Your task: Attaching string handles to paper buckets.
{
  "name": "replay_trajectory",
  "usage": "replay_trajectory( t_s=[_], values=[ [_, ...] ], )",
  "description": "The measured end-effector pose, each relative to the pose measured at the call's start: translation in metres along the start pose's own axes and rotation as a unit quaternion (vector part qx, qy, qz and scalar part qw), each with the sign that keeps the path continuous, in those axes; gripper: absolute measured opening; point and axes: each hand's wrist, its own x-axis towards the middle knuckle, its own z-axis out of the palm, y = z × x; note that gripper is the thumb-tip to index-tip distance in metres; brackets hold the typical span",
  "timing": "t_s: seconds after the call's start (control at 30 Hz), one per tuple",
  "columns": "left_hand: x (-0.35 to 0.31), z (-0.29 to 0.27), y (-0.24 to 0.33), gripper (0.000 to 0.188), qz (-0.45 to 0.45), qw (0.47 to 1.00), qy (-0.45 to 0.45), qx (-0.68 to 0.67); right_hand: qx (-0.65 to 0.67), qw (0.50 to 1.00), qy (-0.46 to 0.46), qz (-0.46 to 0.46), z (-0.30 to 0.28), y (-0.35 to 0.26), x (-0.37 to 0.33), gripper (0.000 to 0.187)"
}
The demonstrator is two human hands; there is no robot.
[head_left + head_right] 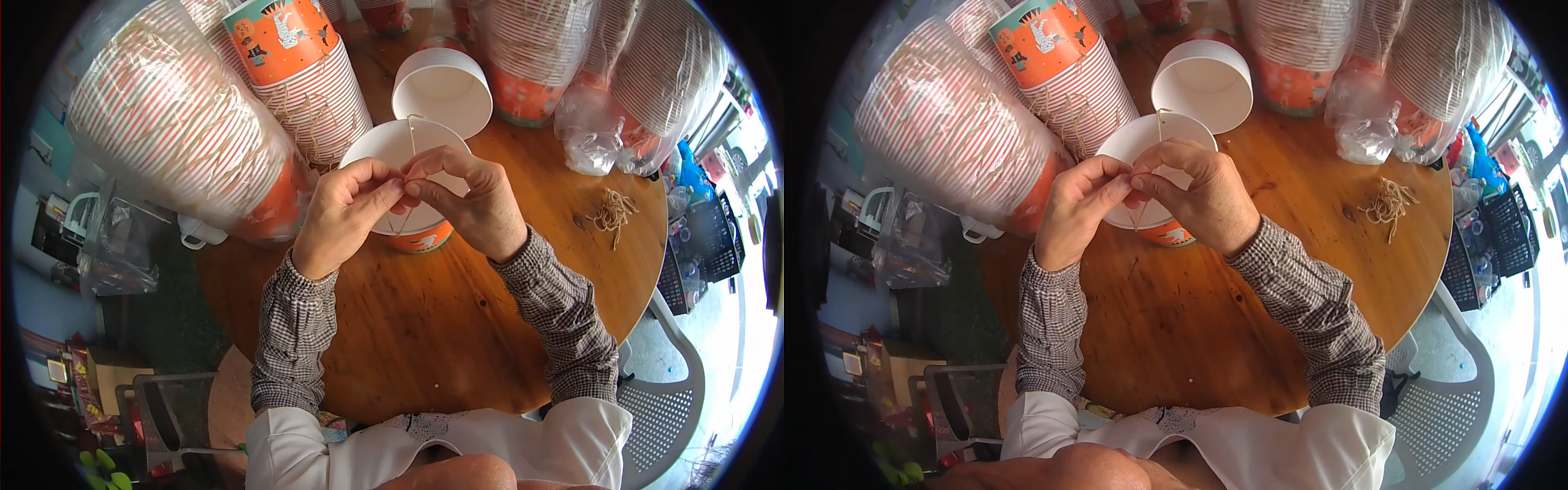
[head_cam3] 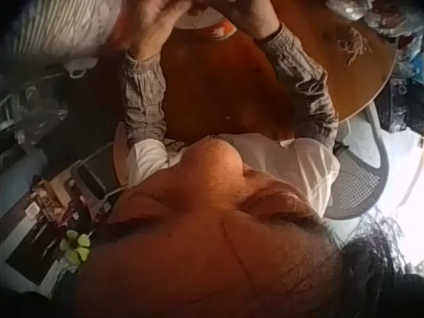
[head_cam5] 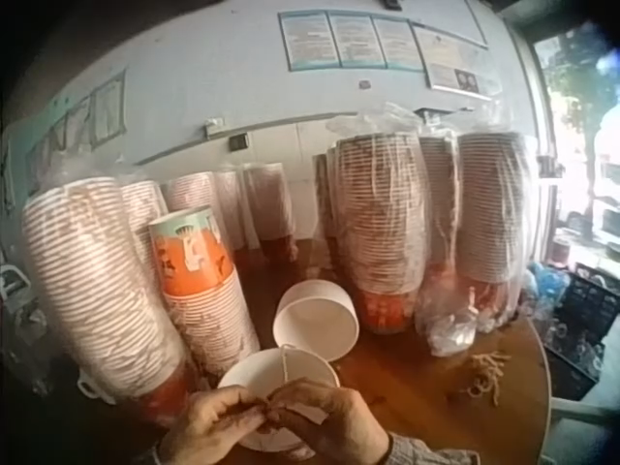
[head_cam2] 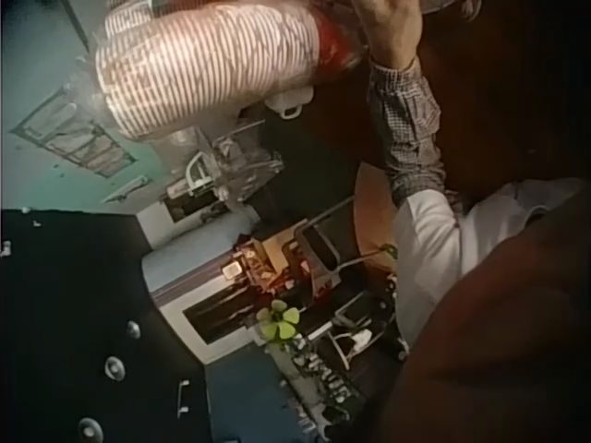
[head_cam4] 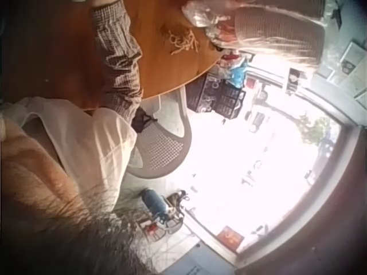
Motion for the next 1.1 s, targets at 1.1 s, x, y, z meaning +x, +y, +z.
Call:
replay_trajectory(
  t_s=[1.1],
  values=[
    [-0.004,0.008,-0.005,0.016,0.01,0.998,-0.021,-0.057,-0.057,0.996,0.026,-0.06,-0.006,-0.01,0.001,0.007]
  ],
)
